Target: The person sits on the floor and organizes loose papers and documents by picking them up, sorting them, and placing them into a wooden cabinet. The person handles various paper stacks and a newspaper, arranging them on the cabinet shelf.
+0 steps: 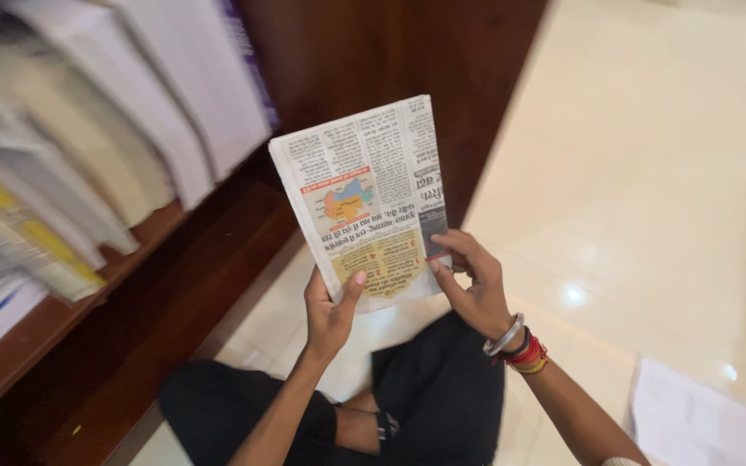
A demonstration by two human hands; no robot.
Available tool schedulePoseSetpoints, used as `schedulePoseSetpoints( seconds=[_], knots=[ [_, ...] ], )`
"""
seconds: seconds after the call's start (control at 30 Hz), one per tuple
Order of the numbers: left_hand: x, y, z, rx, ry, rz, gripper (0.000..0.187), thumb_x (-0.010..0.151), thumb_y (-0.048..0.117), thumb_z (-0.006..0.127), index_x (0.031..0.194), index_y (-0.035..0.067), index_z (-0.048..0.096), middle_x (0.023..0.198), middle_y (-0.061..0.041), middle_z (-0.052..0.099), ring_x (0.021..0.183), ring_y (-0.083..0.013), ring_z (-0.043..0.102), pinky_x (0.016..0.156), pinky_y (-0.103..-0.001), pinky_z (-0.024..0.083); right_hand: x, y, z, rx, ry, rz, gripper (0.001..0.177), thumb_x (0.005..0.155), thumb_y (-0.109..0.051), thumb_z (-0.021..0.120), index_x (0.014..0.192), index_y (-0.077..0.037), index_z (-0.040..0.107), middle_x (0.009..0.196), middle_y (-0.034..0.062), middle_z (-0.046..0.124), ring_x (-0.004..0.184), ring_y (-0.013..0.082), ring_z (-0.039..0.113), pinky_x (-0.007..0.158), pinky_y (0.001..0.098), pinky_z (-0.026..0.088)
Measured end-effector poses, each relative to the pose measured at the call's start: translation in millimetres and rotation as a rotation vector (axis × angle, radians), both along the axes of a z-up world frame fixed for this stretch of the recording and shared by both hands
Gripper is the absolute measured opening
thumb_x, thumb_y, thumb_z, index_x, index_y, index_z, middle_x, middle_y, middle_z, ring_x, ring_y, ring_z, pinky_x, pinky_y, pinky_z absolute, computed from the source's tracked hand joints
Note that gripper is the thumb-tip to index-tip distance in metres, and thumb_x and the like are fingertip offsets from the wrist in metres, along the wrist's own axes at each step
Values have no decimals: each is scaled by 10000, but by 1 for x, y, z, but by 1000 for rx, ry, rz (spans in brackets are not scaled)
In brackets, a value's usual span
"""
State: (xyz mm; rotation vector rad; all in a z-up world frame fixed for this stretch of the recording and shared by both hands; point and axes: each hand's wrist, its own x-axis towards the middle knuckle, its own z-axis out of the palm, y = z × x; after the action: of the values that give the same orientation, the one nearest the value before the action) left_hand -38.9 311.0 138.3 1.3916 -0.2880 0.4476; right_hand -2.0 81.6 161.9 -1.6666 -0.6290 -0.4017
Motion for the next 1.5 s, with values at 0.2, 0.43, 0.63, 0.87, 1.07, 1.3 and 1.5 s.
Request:
schedulePoseSetpoints(
  seconds=[0.2, 0.43, 0.63, 0.87, 1.07, 1.3, 1.5],
  knots=[
    [-16, 81, 33, 32, -49, 191, 554, 1049, 93, 614, 1514, -35, 342, 1441, -208, 563, 1310, -219, 576, 1099, -364, 501, 21, 98, 22, 84, 104, 237, 316, 978, 9, 656, 1294, 8, 646, 1307, 111, 637, 1085, 125, 697, 832, 225, 582],
    [-63, 144, 83, 80, -182, 429, 851, 1009, 42, 616, 1631, 21, 35, 1618, -200, 350, 1443, -266, 431, 1207, -403, 365, 26, 202, 59, 157, 73, 414, 335, 993, 30, 640, 1328, 25, 639, 1280, 93, 675, 1049, 101, 662, 858, 213, 536],
    [-123, 188, 109, 118, -2, 357, 570, 980, -42, 612, 1524, -54, 442, 1555, -206, 501, 1379, -269, 517, 1064, -367, 486, 20, 269, 96, 164, 17, 570, 345, 1002, 40, 622, 1346, 40, 635, 1268, 94, 682, 1081, 106, 661, 908, 229, 544],
    [-165, 238, 157, 34, 35, 567, 534, 969, -81, 583, 1491, -47, 472, 1442, -198, 595, 940, -161, 703, 692, -259, 655, -3, 346, 153, 131, 2, 758, 364, 1049, -57, 622, 1390, 68, 610, 1312, 124, 676, 1128, 124, 632, 976, 266, 532],
    [-174, 314, 208, 271, 74, 758, 522, 920, -122, 585, 1433, -31, 540, 1441, -205, 603, 792, -156, 744, 651, -244, 640, 4, 430, 185, 49, -142, 846, 438, 1064, -163, 613, 1426, 74, 541, 1436, 213, 622, 1330, 249, 599, 1146, 364, 465],
    [-167, 411, 227, 579, 13, 937, 430, 929, -45, 704, 1356, -28, 658, 1346, -190, 707, 1204, -234, 662, 998, -304, 527, 19, 534, 190, -58, -237, 703, 433, 977, -102, 585, 1375, 68, 592, 1359, 227, 670, 1220, 285, 653, 1062, 353, 482],
    [-151, 468, 213, 700, 36, 1181, 399, 915, 101, 729, 1297, 4, 666, 1309, -208, 690, 1253, -304, 670, 1056, -371, 501, 32, 606, 172, -66, -215, 610, 447, 926, -119, 571, 1337, 49, 609, 1139, 218, 750, 1040, 313, 720, 941, 385, 536]
  ],
)
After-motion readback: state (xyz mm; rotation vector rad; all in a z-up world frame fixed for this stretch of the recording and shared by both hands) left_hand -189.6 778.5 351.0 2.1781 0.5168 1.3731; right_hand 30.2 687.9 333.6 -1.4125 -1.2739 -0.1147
